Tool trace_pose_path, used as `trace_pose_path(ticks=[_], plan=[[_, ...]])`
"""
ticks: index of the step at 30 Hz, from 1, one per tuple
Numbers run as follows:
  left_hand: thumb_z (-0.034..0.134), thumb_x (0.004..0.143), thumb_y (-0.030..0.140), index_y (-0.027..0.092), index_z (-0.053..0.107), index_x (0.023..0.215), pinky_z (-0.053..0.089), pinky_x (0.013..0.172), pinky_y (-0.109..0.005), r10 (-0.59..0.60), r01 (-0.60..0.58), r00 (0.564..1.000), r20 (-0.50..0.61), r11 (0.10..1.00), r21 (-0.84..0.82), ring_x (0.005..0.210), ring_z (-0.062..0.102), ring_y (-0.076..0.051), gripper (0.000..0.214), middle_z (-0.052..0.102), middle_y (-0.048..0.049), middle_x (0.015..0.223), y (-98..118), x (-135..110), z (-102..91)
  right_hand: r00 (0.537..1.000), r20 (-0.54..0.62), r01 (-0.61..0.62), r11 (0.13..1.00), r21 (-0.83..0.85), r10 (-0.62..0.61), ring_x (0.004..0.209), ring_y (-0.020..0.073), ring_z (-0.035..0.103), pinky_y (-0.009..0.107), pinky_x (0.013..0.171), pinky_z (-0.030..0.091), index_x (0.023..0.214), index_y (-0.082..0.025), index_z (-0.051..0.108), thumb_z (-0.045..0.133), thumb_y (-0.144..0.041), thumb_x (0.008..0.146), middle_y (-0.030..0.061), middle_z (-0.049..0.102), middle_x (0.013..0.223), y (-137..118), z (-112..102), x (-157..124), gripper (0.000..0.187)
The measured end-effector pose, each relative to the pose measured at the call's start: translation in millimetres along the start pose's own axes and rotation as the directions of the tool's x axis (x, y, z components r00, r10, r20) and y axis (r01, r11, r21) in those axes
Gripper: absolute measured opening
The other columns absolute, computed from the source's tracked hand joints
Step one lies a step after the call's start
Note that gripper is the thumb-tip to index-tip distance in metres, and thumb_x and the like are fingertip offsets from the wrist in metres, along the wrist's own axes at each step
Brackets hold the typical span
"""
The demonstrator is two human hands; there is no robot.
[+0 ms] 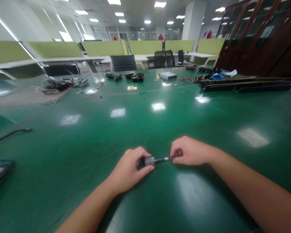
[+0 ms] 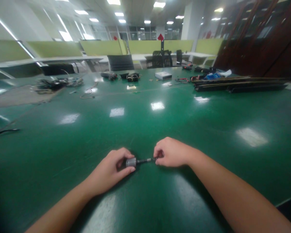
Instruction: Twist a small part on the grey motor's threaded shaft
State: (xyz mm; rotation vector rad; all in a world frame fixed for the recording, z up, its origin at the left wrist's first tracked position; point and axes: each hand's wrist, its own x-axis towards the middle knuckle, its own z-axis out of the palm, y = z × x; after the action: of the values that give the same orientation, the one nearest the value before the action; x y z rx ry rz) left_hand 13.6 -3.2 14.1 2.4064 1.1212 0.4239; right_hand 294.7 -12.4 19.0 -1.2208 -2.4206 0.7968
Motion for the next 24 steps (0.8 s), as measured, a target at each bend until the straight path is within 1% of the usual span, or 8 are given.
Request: trace_pose_path(ticks=[5,14,17,19,21,24], plan=[[0.072,0.086,0.039,0.023,0.069,0.102,0.04,0.072,-0.03,0.006,-0.006,1.0,-0.001,1.0,-0.011,0.075,0.056,-0.018,0.023,0.064,-0.0004,0.085,0.8,0.2,0.0,0.999,-0.002,-0.034,0.999,0.014,0.035,0.068,0.0118,0.06,0.023,0.061,0.043,0.085,-0.018,0.077,0.075,-0.018,0.077,-0.0003,0.068,0.076,2.7,-2.8,-1.3,0.008],[0.071,0.086,0.04,0.023,0.068,0.103,0.04,0.072,-0.031,-0.007,0.007,1.0,0.001,1.0,-0.01,0.075,0.056,-0.018,0.025,0.064,-0.0004,0.084,-0.1,-0.3,1.0,1.0,0.002,-0.029,0.998,0.064,0.029,0.067,0.0117,0.06,0.022,0.06,0.043,0.087,-0.018,0.077,0.076,-0.019,0.078,0.0003,0.068,0.078,2.0,1.3,0.9,0.009],[0.072,0.085,0.04,0.022,0.068,0.101,0.04,0.071,-0.031,0.001,-0.001,1.0,-0.006,1.0,-0.008,0.074,0.056,-0.018,0.024,0.064,-0.0004,0.082,-0.2,0.5,1.4,0.999,-0.043,0.007,0.998,0.064,-0.005,0.073,0.0128,0.061,0.024,0.066,0.044,0.091,-0.018,0.077,0.075,-0.021,0.082,0.0019,0.07,0.083,-4.3,13.1,8.2,0.01],[0.073,0.084,0.038,0.022,0.068,0.101,0.041,0.071,-0.031,0.018,-0.019,1.0,-0.016,1.0,-0.004,0.075,0.057,-0.018,0.024,0.066,-0.0009,0.085,-1.1,1.0,2.6,0.995,-0.092,0.052,0.997,0.051,-0.048,0.077,0.0138,0.062,0.025,0.07,0.044,0.094,-0.018,0.077,0.075,-0.022,0.084,0.0029,0.071,0.087,-9.7,24.9,15.3,0.011],[0.073,0.083,0.036,0.022,0.068,0.102,0.042,0.073,-0.031,0.025,-0.025,0.999,-0.03,1.0,0.005,0.079,0.058,-0.019,0.024,0.067,-0.0017,0.089,-2.2,1.2,4.0,0.986,-0.138,0.102,0.994,0.028,-0.097,0.079,0.015,0.062,0.026,0.073,0.044,0.093,-0.018,0.077,0.075,-0.023,0.085,0.0032,0.071,0.086,-13.9,36.1,21.8,0.01],[0.075,0.081,0.036,0.023,0.068,0.104,0.043,0.075,-0.032,0.019,-0.018,0.999,-0.039,1.0,0.021,0.082,0.059,-0.02,0.027,0.067,-0.0018,0.09,-2.8,1.0,5.2,0.978,-0.176,0.116,0.993,0.023,-0.11,0.082,0.016,0.063,0.027,0.075,0.045,0.095,-0.018,0.077,0.073,-0.022,0.086,0.0041,0.072,0.088,-16.0,45.6,26.6,0.01]])
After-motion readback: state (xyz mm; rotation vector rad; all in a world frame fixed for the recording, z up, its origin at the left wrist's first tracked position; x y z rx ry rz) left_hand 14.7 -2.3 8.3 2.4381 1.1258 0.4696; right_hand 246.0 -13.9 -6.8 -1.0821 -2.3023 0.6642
